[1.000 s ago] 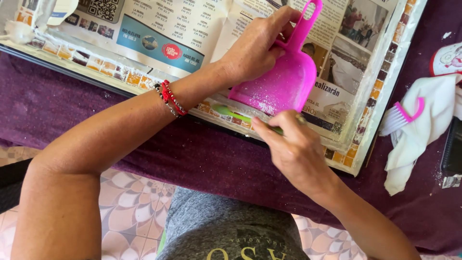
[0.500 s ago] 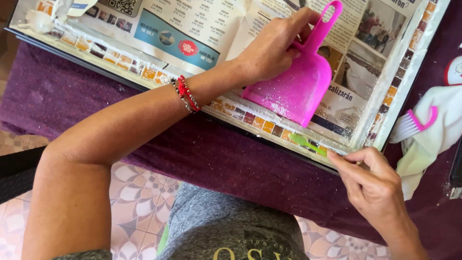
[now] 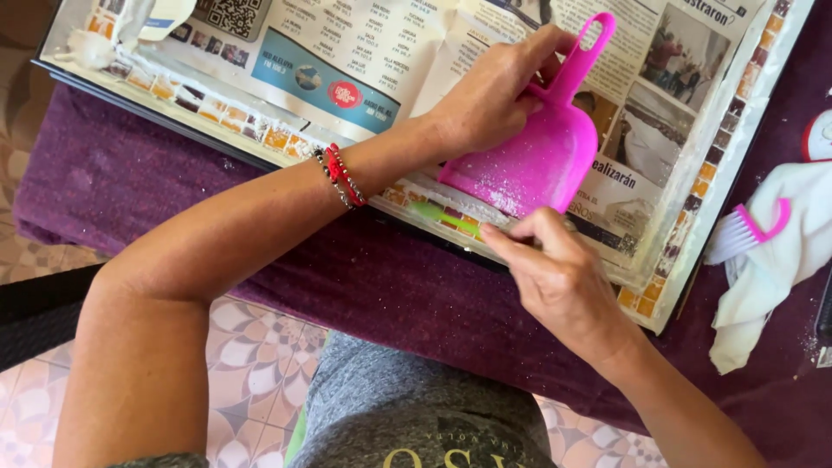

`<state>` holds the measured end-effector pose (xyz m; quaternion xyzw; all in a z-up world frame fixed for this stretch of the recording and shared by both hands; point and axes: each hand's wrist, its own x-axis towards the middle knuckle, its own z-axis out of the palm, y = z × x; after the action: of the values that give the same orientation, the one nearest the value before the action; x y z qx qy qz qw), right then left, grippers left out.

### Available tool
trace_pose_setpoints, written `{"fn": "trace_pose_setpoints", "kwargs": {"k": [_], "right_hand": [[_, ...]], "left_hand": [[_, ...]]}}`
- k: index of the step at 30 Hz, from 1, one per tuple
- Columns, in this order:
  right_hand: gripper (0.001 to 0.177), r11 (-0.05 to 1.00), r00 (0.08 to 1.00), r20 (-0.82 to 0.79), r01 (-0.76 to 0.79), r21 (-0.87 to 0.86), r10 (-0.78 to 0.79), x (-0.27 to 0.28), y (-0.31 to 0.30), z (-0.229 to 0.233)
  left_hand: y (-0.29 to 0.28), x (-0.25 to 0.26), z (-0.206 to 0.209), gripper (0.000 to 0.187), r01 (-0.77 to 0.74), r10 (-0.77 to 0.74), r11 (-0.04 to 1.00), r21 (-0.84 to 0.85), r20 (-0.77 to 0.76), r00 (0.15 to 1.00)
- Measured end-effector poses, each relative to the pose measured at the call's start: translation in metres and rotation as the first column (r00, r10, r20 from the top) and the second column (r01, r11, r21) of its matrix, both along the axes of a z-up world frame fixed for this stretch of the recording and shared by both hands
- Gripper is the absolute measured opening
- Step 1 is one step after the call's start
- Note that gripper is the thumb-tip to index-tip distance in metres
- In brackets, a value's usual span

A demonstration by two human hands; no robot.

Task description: Applying and leveling grout powder on a mosaic tile frame using a brush and scraper

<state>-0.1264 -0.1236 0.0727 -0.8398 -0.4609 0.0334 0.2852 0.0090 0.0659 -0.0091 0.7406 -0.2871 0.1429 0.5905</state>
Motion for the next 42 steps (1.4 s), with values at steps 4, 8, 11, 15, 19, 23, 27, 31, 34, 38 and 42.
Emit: {"fn": "trace_pose_setpoints", "kwargs": {"k": [4,8,11,15,19,23,27,31,34,38,42], "right_hand": [[0.042,0.995,0.997,-0.020,0.072,-0.075,-0.073,-0.010,-0.052,0.001],[0.044,0.973,0.987,-0.022,0.154,-0.171,-0.160,-0.026,-0.108,0.023],[0.039,0.942,0.972,0.010,0.232,-0.243,-0.237,-0.034,-0.125,0.029],[0.042,0.978,0.988,-0.017,0.147,-0.148,-0.151,-0.025,-0.095,0.018],[0.035,0.997,0.998,0.044,0.038,-0.060,-0.036,-0.003,-0.044,0.010],[0.022,1.000,0.992,0.122,-0.017,0.009,0.016,0.004,-0.018,-0.002],[0.032,0.999,0.997,0.069,0.021,-0.047,-0.017,-0.007,-0.050,-0.001],[0.046,0.974,0.987,0.034,0.158,-0.163,-0.154,-0.024,-0.123,0.010],[0.042,0.942,0.970,0.061,0.243,-0.230,-0.235,-0.041,-0.171,0.021],[0.044,0.936,0.967,0.028,0.253,-0.247,-0.254,-0.043,-0.185,0.023],[0.040,0.970,0.986,0.083,0.159,-0.182,-0.146,-0.032,-0.154,0.008]], "left_hand": [[0.000,0.000,-0.002,0.059,-0.001,0.002,1.000,0.017,-0.050,0.999],[0.002,-0.001,0.000,0.057,0.003,-0.003,1.000,0.020,-0.030,1.000],[0.002,-0.003,-0.001,0.054,0.024,-0.023,1.000,0.010,-0.025,0.999],[0.003,-0.005,0.005,0.052,0.035,-0.035,0.999,0.008,-0.004,0.999],[0.005,-0.006,0.009,0.052,0.031,-0.032,0.999,0.024,0.038,0.999],[0.004,-0.006,0.007,0.054,0.080,-0.080,0.997,-0.015,-0.003,0.997],[0.005,-0.005,0.001,0.061,0.049,-0.048,0.999,0.019,-0.061,0.997],[0.005,-0.005,0.003,0.058,0.040,-0.037,0.997,0.068,-0.044,0.998],[0.004,-0.004,0.006,0.049,0.087,-0.086,0.996,0.008,-0.079,0.993],[0.001,-0.007,0.010,0.044,0.089,-0.087,0.996,0.022,-0.083,0.993],[-0.008,-0.007,0.012,0.047,0.065,-0.061,0.997,0.052,-0.070,0.996]]}}
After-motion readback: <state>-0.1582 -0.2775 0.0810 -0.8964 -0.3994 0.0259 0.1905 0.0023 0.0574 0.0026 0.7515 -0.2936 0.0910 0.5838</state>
